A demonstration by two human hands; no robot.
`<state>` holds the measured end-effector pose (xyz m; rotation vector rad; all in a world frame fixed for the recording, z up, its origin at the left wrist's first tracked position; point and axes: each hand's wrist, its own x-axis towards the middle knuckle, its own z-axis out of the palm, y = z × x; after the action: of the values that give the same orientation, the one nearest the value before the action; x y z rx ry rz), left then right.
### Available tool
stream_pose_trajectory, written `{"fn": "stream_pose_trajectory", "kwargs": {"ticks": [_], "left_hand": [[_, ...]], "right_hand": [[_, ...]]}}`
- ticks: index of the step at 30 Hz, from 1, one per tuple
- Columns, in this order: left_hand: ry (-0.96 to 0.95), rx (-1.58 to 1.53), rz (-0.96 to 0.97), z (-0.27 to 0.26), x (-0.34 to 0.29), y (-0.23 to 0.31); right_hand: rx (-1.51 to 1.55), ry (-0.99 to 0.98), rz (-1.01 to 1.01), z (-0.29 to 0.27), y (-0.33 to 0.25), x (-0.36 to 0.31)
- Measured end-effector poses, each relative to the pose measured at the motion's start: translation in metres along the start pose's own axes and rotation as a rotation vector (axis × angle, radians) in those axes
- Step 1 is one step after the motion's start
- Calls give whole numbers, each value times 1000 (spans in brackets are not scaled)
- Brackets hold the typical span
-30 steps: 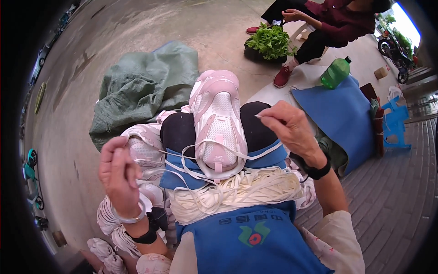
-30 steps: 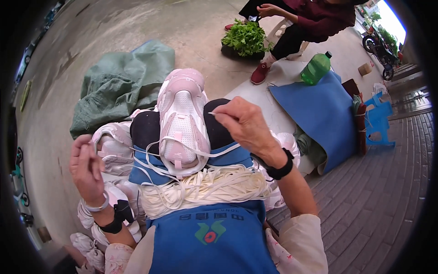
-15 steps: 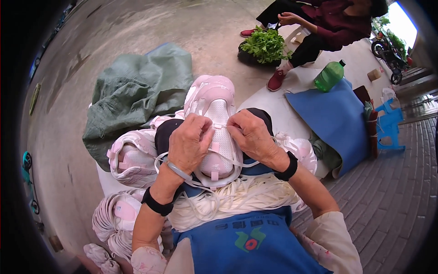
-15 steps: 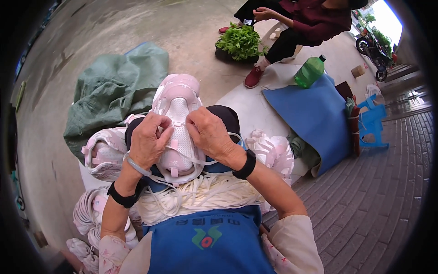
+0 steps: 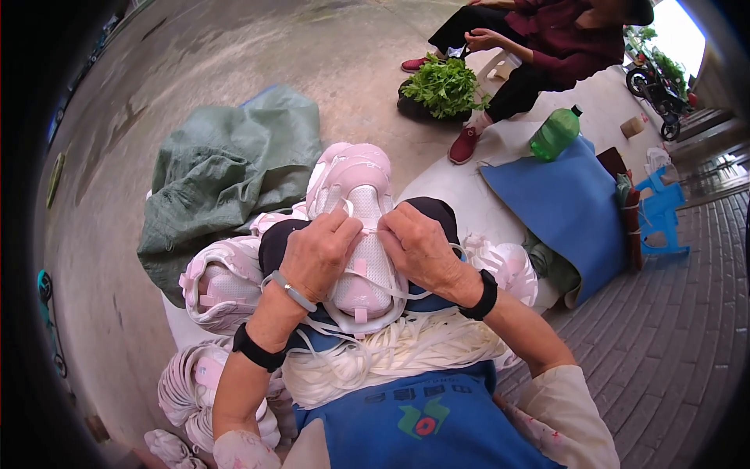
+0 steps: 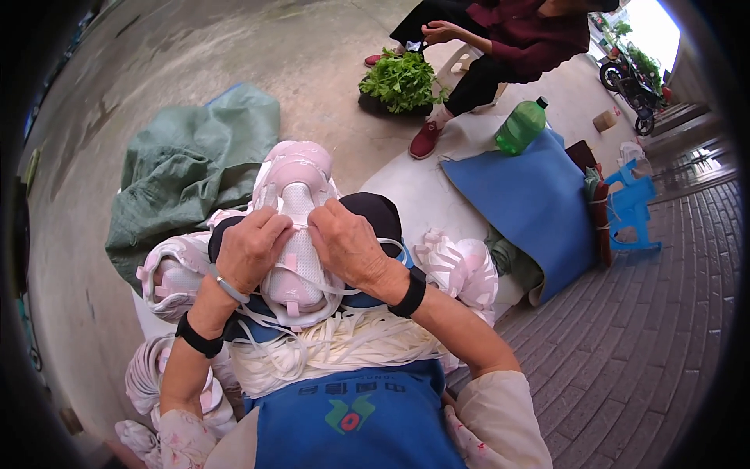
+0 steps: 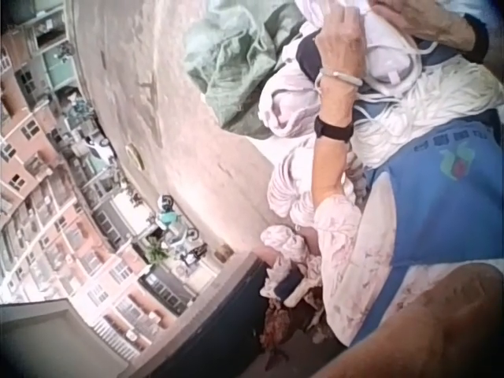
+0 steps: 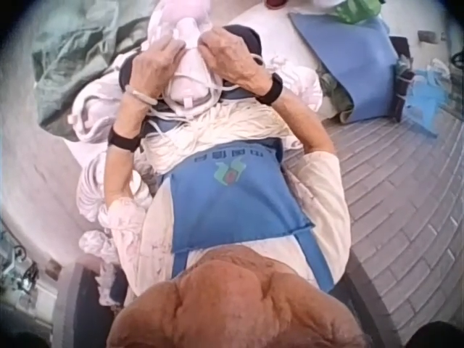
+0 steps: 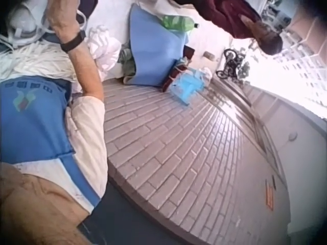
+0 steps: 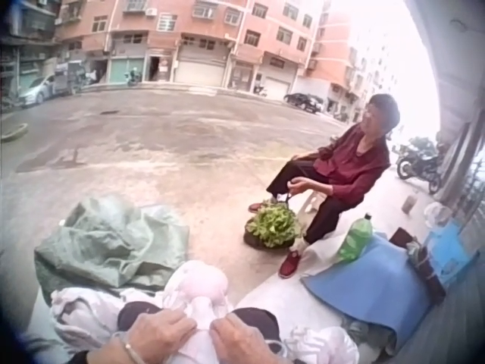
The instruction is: The recorder is manually lacing and organizing multiple pairs of new sneakers while sitting outside.
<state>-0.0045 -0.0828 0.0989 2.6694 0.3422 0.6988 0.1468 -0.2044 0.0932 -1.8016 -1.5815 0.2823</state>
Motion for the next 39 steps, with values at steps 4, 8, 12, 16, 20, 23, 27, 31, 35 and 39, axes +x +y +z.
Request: {"fn": "stream_pose_trajectory", "kwargs": {"ticks": [4,8,12,16,20,23,27,31,35,39], "left_hand": [[7,-14,32,-1,10,6],[-17,-9,-22,2,7,9],[-75,26,-82,-11,-6,10],[-70,-10,-47,-2,6,10],[-60,-25,-49,-1,11,8],[-60,-52,-77,-3,9,11],[-60,-55,-100,-2,5,14],[-63,-3,-124,-7,-5,13],[-24,-39,-72,6,14,13],[-12,-52,-137,4,14,12]], "right_hand": [[-39,36,8,-9,-3,-4],[-68,40,-105,-5,-1,-9],[-68,23,-140,17,-1,-10],[-137,23,-91,6,0,-9],[-76,5,-34,4,2,-6],[-28,16,-39,7,2,-6],[92,98,-86,13,5,-11],[-53,74,-151,22,-7,-13],[108,86,16,-7,8,-5],[36,64,-38,-8,1,0]]}}
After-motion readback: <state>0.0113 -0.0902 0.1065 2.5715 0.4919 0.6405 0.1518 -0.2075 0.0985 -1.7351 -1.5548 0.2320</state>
